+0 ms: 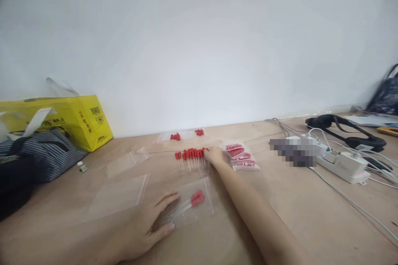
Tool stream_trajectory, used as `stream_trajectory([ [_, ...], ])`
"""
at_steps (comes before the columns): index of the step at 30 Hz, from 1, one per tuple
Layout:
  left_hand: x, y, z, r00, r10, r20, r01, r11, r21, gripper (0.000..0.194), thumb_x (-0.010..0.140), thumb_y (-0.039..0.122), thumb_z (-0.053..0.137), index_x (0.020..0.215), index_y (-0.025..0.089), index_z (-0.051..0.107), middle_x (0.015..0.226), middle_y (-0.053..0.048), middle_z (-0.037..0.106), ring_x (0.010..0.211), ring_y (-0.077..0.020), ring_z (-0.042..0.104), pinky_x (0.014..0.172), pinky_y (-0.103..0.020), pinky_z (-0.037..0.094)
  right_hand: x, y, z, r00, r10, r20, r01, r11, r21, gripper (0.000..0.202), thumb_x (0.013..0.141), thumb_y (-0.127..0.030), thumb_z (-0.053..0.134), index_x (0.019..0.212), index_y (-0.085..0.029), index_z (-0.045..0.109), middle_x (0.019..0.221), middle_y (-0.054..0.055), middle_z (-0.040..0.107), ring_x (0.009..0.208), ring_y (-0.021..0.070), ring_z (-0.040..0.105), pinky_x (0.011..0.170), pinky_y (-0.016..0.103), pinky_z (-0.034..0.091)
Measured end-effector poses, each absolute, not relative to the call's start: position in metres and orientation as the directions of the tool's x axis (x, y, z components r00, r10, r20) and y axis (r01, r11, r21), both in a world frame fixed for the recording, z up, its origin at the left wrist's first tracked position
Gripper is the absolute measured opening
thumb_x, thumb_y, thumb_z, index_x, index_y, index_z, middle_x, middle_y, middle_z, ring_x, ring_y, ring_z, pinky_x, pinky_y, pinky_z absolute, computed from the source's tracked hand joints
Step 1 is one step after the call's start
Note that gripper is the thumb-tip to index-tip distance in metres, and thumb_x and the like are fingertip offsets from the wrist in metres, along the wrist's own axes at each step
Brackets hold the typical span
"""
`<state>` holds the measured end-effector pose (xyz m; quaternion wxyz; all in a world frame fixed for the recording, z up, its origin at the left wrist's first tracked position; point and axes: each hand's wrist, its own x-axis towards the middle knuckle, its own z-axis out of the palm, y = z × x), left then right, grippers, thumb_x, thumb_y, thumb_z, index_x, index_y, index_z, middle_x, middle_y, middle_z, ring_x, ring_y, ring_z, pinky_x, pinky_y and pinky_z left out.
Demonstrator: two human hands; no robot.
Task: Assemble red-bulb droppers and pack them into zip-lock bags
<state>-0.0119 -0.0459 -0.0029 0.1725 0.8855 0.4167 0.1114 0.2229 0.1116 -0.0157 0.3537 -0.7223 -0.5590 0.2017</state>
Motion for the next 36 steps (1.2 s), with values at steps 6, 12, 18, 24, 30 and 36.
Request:
stream_trajectory([
  [6, -0.011, -0.043, -0.007, 0.622, 0.779, 0.081, 0.695, -0.597, 0.4, 0.048, 0.081, 0.044, 0.045, 0.126, 0.027, 0.036, 0.133, -0.004, 0.036, 0.118, -0.0253, 0.036, 0.097, -0.043, 0.032, 0.226, 0.095, -0.007, 0.321, 0.929, 0.182, 0.567, -0.035, -0.823, 0.024, 0.072, -0.031, 0.047, 0.056, -0.015, 0.054, 0.062, 0.007, 0.06, 0.068, 0.0206, 0.058, 0.06, 0.026, 0.039],
  [12, -0.009, -0.046, 0.001, 0.616, 0.785, 0.065, 0.699, -0.583, 0.413, 0.047, 0.081, 0.041, 0.045, 0.126, 0.028, 0.035, 0.133, -0.004, 0.036, 0.118, -0.0246, 0.036, 0.096, -0.042, 0.033, 0.252, 0.034, -0.009, 0.278, 0.922, 0.27, 0.386, 0.151, -0.91, 0.035, 0.077, -0.045, 0.039, 0.099, -0.018, 0.044, 0.064, -0.002, 0.054, 0.046, 0.0104, 0.049, 0.043, 0.022, 0.038],
  [18, -0.01, -0.045, -0.007, 0.598, 0.796, 0.092, 0.721, -0.585, 0.371, 0.05, 0.079, 0.043, 0.046, 0.126, 0.028, 0.036, 0.134, -0.005, 0.034, 0.119, -0.0263, 0.035, 0.096, -0.043, 0.033, 0.267, 0.0, -0.026, 0.261, 0.937, 0.232, 0.003, 0.239, -0.971, 0.036, 0.072, -0.047, 0.048, 0.097, -0.022, 0.039, 0.059, -0.007, 0.045, 0.039, 0.0075, 0.042, 0.037, 0.021, 0.038],
  [24, -0.011, -0.043, -0.015, 0.566, 0.814, 0.134, 0.729, -0.569, 0.379, 0.05, 0.079, 0.043, 0.046, 0.125, 0.028, 0.036, 0.134, -0.004, 0.034, 0.119, -0.0258, 0.035, 0.096, -0.043, 0.032, 0.255, -0.001, -0.027, 0.244, 0.952, 0.182, -0.111, 0.214, -0.97, 0.039, 0.068, -0.048, 0.054, 0.092, -0.022, 0.038, 0.057, -0.007, 0.046, 0.043, 0.0089, 0.046, 0.039, 0.022, 0.04],
  [30, -0.013, -0.042, -0.012, 0.596, 0.8, 0.076, 0.721, -0.574, 0.387, 0.051, 0.08, 0.045, 0.044, 0.127, 0.029, 0.032, 0.136, -0.004, 0.03, 0.121, -0.0252, 0.033, 0.097, -0.042, 0.032, 0.249, -0.016, -0.024, 0.129, 0.992, 0.001, -0.258, 0.035, -0.965, 0.038, 0.064, -0.047, 0.059, 0.085, -0.022, 0.039, 0.059, -0.006, 0.052, 0.05, 0.0106, 0.054, 0.049, 0.025, 0.046],
  [36, -0.014, -0.042, -0.013, 0.596, 0.798, 0.086, 0.718, -0.578, 0.387, 0.051, 0.08, 0.044, 0.044, 0.128, 0.029, 0.032, 0.136, -0.004, 0.03, 0.121, -0.0259, 0.032, 0.097, -0.042, 0.031, 0.256, -0.02, -0.027, -0.253, 0.967, 0.0, 0.063, 0.017, -0.998, 0.032, 0.06, -0.043, 0.066, 0.073, -0.016, 0.053, 0.053, -0.005, 0.052, 0.044, 0.0071, 0.048, 0.043, 0.019, 0.038],
])
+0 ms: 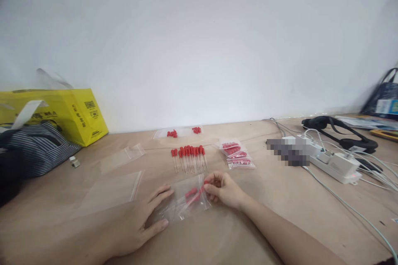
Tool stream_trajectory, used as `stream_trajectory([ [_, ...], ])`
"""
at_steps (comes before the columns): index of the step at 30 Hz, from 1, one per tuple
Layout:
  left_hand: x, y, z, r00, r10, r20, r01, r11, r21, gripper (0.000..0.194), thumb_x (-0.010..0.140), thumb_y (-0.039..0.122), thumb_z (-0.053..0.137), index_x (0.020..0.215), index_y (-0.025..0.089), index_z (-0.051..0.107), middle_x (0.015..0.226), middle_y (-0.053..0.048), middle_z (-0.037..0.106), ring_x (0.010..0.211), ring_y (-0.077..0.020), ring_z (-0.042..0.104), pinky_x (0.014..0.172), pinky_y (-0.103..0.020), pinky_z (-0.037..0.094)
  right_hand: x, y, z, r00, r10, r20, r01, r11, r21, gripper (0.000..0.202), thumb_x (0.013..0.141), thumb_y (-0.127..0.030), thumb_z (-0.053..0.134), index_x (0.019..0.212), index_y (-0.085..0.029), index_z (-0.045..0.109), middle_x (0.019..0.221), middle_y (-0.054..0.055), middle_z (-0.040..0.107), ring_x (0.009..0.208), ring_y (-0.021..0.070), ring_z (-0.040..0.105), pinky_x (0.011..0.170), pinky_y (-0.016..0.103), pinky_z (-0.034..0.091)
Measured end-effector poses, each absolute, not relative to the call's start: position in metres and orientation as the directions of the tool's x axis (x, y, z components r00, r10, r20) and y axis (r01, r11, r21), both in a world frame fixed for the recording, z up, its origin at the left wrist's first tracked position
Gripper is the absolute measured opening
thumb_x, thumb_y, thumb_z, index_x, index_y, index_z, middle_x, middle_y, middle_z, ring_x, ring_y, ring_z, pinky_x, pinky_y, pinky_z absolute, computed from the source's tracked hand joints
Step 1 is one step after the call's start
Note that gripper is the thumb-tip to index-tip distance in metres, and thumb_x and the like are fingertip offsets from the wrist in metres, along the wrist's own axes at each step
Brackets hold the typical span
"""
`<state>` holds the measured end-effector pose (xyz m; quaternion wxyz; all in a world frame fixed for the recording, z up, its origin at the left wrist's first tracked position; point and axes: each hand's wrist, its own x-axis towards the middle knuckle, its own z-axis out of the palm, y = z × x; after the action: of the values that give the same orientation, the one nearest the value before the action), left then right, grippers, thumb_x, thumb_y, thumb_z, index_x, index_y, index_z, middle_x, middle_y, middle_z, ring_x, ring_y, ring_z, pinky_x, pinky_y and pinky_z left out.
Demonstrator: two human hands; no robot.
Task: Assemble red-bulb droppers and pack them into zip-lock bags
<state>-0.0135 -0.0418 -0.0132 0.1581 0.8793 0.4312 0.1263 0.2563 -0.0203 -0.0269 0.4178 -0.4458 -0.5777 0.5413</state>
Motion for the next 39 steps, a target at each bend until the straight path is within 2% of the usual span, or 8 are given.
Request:
stream_trajectory([
  [3, -0.012, -0.042, -0.014, 0.603, 0.793, 0.09, 0.713, -0.586, 0.385, 0.051, 0.08, 0.044, 0.045, 0.127, 0.028, 0.033, 0.135, -0.005, 0.031, 0.12, -0.026, 0.033, 0.097, -0.042, 0.032, 0.262, -0.019, -0.028, -0.407, 0.913, 0.027, 0.236, 0.134, -0.962, 0.025, 0.06, -0.036, 0.068, 0.069, -0.014, 0.061, 0.051, -0.004, 0.05, 0.044, 0.0056, 0.042, 0.042, 0.018, 0.032],
  [8, -0.008, -0.044, -0.014, 0.565, 0.809, 0.16, 0.721, -0.579, 0.38, 0.048, 0.079, 0.042, 0.046, 0.124, 0.027, 0.038, 0.133, -0.004, 0.035, 0.119, -0.0258, 0.034, 0.097, -0.042, 0.032, 0.261, -0.022, -0.023, -0.569, 0.808, 0.152, 0.231, 0.334, -0.914, 0.018, 0.064, -0.034, 0.064, 0.072, -0.018, 0.068, 0.075, 0.002, 0.057, 0.061, 0.0106, 0.05, 0.053, 0.021, 0.039],
  [15, -0.007, -0.045, -0.014, 0.561, 0.808, 0.179, 0.714, -0.582, 0.388, 0.05, 0.077, 0.042, 0.048, 0.124, 0.027, 0.038, 0.132, -0.004, 0.037, 0.116, -0.0252, 0.038, 0.096, -0.04, 0.033, 0.244, -0.026, -0.023, -0.322, 0.892, 0.318, 0.453, 0.44, -0.775, 0.016, 0.072, -0.025, 0.054, 0.06, -0.018, 0.062, 0.055, -0.002, 0.051, 0.049, 0.0086, 0.043, 0.046, 0.019, 0.032],
  [20, -0.008, -0.045, -0.01, 0.572, 0.809, 0.133, 0.722, -0.574, 0.387, 0.05, 0.078, 0.041, 0.048, 0.125, 0.029, 0.037, 0.133, -0.003, 0.035, 0.117, -0.0254, 0.037, 0.096, -0.041, 0.033, 0.247, -0.011, -0.029, -0.317, 0.924, 0.215, 0.45, 0.347, -0.823, 0.018, 0.074, -0.025, 0.048, 0.062, -0.017, 0.058, 0.056, -0.002, 0.055, 0.05, 0.0096, 0.047, 0.047, 0.019, 0.036],
  [24, -0.009, -0.044, -0.005, 0.588, 0.806, 0.066, 0.721, -0.559, 0.409, 0.051, 0.078, 0.041, 0.048, 0.126, 0.028, 0.036, 0.135, -0.005, 0.033, 0.119, -0.0265, 0.035, 0.096, -0.042, 0.032, 0.255, 0.026, -0.03, -0.005, 0.979, 0.204, 0.602, 0.166, -0.781, 0.012, 0.071, -0.021, 0.048, 0.063, -0.015, 0.055, 0.064, 0.001, 0.06, 0.059, 0.0126, 0.054, 0.055, 0.022, 0.041],
  [27, -0.008, -0.046, 0.0, 0.582, 0.811, 0.056, 0.723, -0.548, 0.42, 0.05, 0.078, 0.038, 0.05, 0.125, 0.028, 0.037, 0.134, -0.005, 0.034, 0.119, -0.0265, 0.036, 0.097, -0.042, 0.032, 0.252, 0.059, -0.027, 0.104, 0.972, 0.211, 0.668, 0.089, -0.739, 0.006, 0.067, -0.017, 0.051, 0.07, -0.014, 0.055, 0.069, 0.005, 0.062, 0.065, 0.016, 0.057, 0.06, 0.025, 0.041],
  [35, -0.006, -0.049, 0.006, 0.586, 0.809, 0.039, 0.728, -0.547, 0.413, 0.05, 0.077, 0.039, 0.051, 0.124, 0.028, 0.039, 0.134, -0.004, 0.036, 0.119, -0.0271, 0.035, 0.097, -0.044, 0.032, 0.226, 0.1, -0.016, 0.152, 0.98, 0.125, 0.734, -0.027, -0.678, 0.015, 0.057, -0.008, 0.065, 0.071, -0.011, 0.059, 0.075, 0.013, 0.062, 0.078, 0.0268, 0.058, 0.064, 0.033, 0.042],
  [39, -0.008, -0.049, 0.004, 0.589, 0.805, 0.069, 0.71, -0.557, 0.431, 0.049, 0.078, 0.039, 0.051, 0.124, 0.031, 0.039, 0.133, -0.002, 0.036, 0.119, -0.0259, 0.035, 0.097, -0.043, 0.032, 0.223, 0.098, -0.009, 0.103, 0.986, 0.132, 0.703, 0.021, -0.711, 0.025, 0.076, -0.024, 0.058, 0.096, -0.01, 0.055, 0.098, 0.012, 0.056, 0.086, 0.0203, 0.055, 0.073, 0.034, 0.045],
])
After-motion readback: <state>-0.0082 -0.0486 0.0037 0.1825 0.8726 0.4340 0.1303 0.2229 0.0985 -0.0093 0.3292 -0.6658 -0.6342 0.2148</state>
